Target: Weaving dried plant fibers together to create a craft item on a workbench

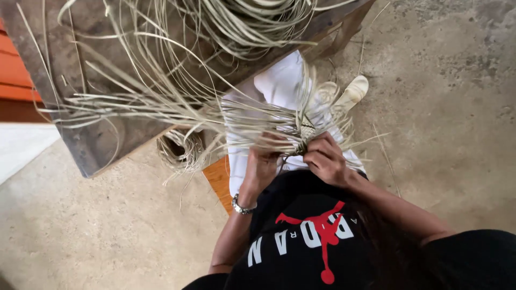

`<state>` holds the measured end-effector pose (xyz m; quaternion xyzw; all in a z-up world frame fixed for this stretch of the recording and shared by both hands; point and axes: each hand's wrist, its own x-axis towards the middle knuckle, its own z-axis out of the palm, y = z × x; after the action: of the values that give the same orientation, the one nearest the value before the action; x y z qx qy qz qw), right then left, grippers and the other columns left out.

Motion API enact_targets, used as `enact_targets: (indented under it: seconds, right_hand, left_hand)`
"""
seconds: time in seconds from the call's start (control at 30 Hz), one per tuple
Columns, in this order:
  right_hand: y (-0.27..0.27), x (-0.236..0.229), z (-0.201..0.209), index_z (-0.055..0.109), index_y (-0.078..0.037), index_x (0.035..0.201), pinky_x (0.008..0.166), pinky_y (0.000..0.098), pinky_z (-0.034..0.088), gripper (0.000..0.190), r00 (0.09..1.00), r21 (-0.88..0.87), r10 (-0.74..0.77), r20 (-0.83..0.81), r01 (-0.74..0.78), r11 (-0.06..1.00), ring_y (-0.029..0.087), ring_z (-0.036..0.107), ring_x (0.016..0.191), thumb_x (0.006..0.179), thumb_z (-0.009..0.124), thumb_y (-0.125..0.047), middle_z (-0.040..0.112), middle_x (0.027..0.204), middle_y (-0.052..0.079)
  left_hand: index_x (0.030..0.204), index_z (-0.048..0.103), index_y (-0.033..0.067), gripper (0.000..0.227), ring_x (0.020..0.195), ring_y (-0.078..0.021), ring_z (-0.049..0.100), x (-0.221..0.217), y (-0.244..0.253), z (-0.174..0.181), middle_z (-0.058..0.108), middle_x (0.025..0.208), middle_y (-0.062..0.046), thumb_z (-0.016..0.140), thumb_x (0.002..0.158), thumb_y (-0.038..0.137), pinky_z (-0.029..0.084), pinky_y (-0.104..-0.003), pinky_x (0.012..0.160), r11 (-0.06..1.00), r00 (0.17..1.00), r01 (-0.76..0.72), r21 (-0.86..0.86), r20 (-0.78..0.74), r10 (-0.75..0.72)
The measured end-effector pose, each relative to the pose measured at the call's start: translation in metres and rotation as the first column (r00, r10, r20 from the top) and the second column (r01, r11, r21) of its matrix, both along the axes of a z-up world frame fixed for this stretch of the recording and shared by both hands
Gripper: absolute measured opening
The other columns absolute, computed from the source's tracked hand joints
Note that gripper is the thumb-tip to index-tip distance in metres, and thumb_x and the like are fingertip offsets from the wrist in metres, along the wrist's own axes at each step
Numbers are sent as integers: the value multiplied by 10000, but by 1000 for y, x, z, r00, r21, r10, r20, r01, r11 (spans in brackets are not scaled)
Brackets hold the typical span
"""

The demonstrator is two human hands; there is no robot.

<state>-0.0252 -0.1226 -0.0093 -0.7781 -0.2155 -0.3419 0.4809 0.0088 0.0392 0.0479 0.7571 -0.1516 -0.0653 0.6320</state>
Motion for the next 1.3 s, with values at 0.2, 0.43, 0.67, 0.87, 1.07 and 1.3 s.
enact_targets:
  seconds: [0.2, 0.43, 0.67, 0.87, 1.07, 1.3]
  right_hand:
    - [12, 5, 14, 566, -81, 645, 516, 310, 459, 263, 995, -150, 93, 45, -86, 985, 267, 502, 590, 905, 527, -74, 515, 704, 97]
    - [15, 5, 12, 519, -92, 671, 561, 303, 462, 288, 998, -286, 57, 24, -48, 957, 257, 502, 638, 949, 451, -117, 479, 689, 74]
    - [18, 3, -9, 496, -67, 627, 547, 306, 453, 312, 995, -325, 11, 96, 21, 946, 261, 494, 618, 937, 464, -79, 454, 691, 81]
    - [12, 5, -6, 546, -85, 660, 566, 301, 465, 272, 990, -253, 76, 121, -43, 966, 238, 490, 625, 922, 474, -58, 472, 717, 58]
    - [14, 8, -1, 525, -76, 603, 538, 300, 453, 297, 981, -216, 121, 154, -86, 973, 248, 458, 544, 894, 514, -17, 442, 642, 69]
    - [16, 11, 16, 519, -85, 627, 505, 289, 434, 272, 978, -195, 113, 178, -77, 978, 196, 398, 515, 885, 559, -10, 440, 636, 48]
  left_hand:
    - [751, 672, 163, 42, 782, -256, 485, -19, -4, -40, 598, 787, -51, 695, 762, 197, 355, -309, 835, 927, 857, -346, 141, 451, 252]
    - [841, 658, 95, 188, 711, -336, 592, -26, -2, -5, 582, 752, -65, 537, 802, -43, 489, -357, 667, 934, 926, -265, 237, 334, 178]
    - [766, 677, 82, 136, 620, -175, 594, -29, -10, -13, 632, 642, -85, 743, 729, 195, 468, -314, 649, 945, 942, -306, 116, -104, 318]
    - [537, 517, 104, 377, 476, -97, 400, -14, -9, -84, 433, 462, 20, 578, 862, 287, 311, -255, 461, 922, 842, -387, -4, -410, 352]
    - [545, 588, 18, 359, 440, -137, 545, -16, -11, -37, 559, 460, -102, 699, 789, 257, 420, -258, 422, 953, 952, -302, -30, -66, 300]
    - [550, 596, -13, 479, 549, -451, 592, 24, -11, -50, 539, 498, -243, 688, 738, 418, 411, -483, 433, 740, 843, -526, 418, 142, 519]
